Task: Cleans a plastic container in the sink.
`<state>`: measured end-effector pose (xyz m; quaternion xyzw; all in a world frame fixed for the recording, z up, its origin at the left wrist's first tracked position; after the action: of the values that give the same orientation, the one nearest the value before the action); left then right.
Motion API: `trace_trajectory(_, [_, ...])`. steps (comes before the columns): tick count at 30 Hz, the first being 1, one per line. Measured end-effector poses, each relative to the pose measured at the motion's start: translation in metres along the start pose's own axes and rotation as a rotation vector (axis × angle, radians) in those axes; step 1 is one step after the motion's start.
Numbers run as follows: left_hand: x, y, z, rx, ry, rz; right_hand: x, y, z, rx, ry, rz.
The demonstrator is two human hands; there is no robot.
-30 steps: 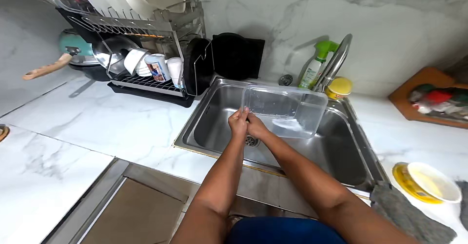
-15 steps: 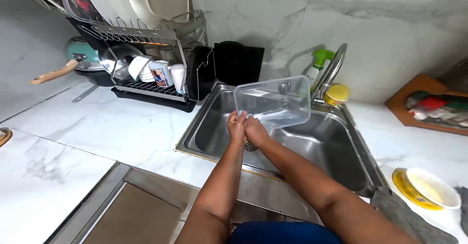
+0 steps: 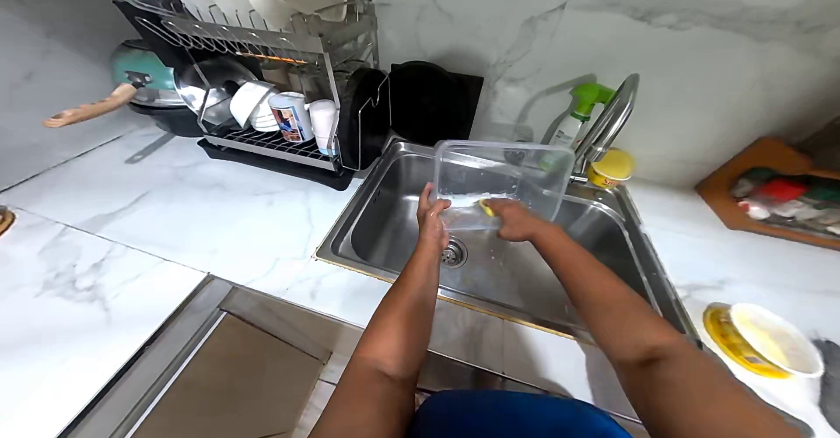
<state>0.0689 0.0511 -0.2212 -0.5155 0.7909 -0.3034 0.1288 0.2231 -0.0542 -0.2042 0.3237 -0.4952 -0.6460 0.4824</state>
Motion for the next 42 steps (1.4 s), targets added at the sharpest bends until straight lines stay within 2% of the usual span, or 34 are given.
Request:
trace_trajectory(1, [0.0, -0.001, 0.0, -0.009, -0.012, 0.012, -0.001, -0.001, -0.004, 0.021, -0.054, 0.022])
trace_trajectory(3, [0.0, -0.006, 0.002, -0.04, -0.011, 0.05, -0.001, -0.007, 0.018, 0.031, -0.094, 0.053])
trace_trajectory(7, [-0.001, -0.005, 0.009, -0.14, 0.014, 0.071, -0.011, -0.032, 0.08, -0.125, -0.008, -0.017])
trace_trajectory(10, [0.006, -0.006, 0.008, -0.242, 0.025, 0.128, -0.007, -0.031, 0.113, -0.218, 0.087, -0.07])
trace_trajectory(14, [0.005, -0.009, 0.002, -0.183, -0.02, 0.124, 0.014, -0.025, 0.116, -0.377, 0.148, -0.24])
trace_trajectory(16, [0.002, -0.002, 0.001, -0.152, -0.023, 0.044, 0.035, -0.028, 0.119, -0.332, 0.265, -0.288])
trace_trajectory(18, [0.005, 0.003, 0.005, -0.138, 0.015, 0.003, 0.046, -0.032, 0.104, -0.218, 0.356, -0.321])
trace_trajectory(20, [0.007, 0.005, 0.003, -0.14, 0.05, 0.005, 0.046, -0.033, 0.066, -0.077, 0.316, -0.292])
trace_trajectory(22, [0.006, 0.006, 0.0, -0.165, 0.068, 0.024, 0.05, -0.04, 0.008, 0.079, 0.199, -0.251])
trace_trajectory(24, [0.001, 0.007, -0.003, -0.167, 0.057, 0.013, 0.06, -0.038, -0.024, 0.189, 0.128, -0.295])
trace_trajectory(28, [0.002, 0.001, -0.004, -0.059, 0.007, 0.002, 0.073, -0.004, -0.011, 0.247, 0.111, -0.562])
trace_trajectory(33, [0.007, 0.0, 0.012, 0.029, 0.193, -0.088, 0.079, -0.001, -0.004, 0.242, 0.057, -0.605])
trace_trajectory(36, [0.019, -0.011, 0.023, 0.059, 0.223, -0.072, 0.081, 0.006, 0.007, 0.165, 0.004, -0.596])
trace_trajectory(38, [0.033, -0.032, 0.037, -0.065, 0.209, 0.035, 0.076, 0.007, 0.029, 0.03, -0.018, -0.607])
trace_trajectory(40, [0.043, -0.044, 0.052, -0.32, 0.19, 0.108, 0.072, 0.001, 0.054, -0.073, 0.052, -0.687])
trace_trajectory(42, [0.04, -0.039, 0.05, -0.494, 0.16, 0.081, 0.069, -0.012, 0.063, -0.083, 0.145, -0.603])
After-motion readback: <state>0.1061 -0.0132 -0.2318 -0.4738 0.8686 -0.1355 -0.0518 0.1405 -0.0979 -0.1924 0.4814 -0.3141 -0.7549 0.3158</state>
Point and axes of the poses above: each hand's wrist, its own x-axis away from the middle knuckle, its own y-axis out of the back of the hand, z = x × y, the point moved 8 cm from there along -x, towards the middle knuckle, and after that the axes turned 7 degrees about -z, right-handed, at the moved point
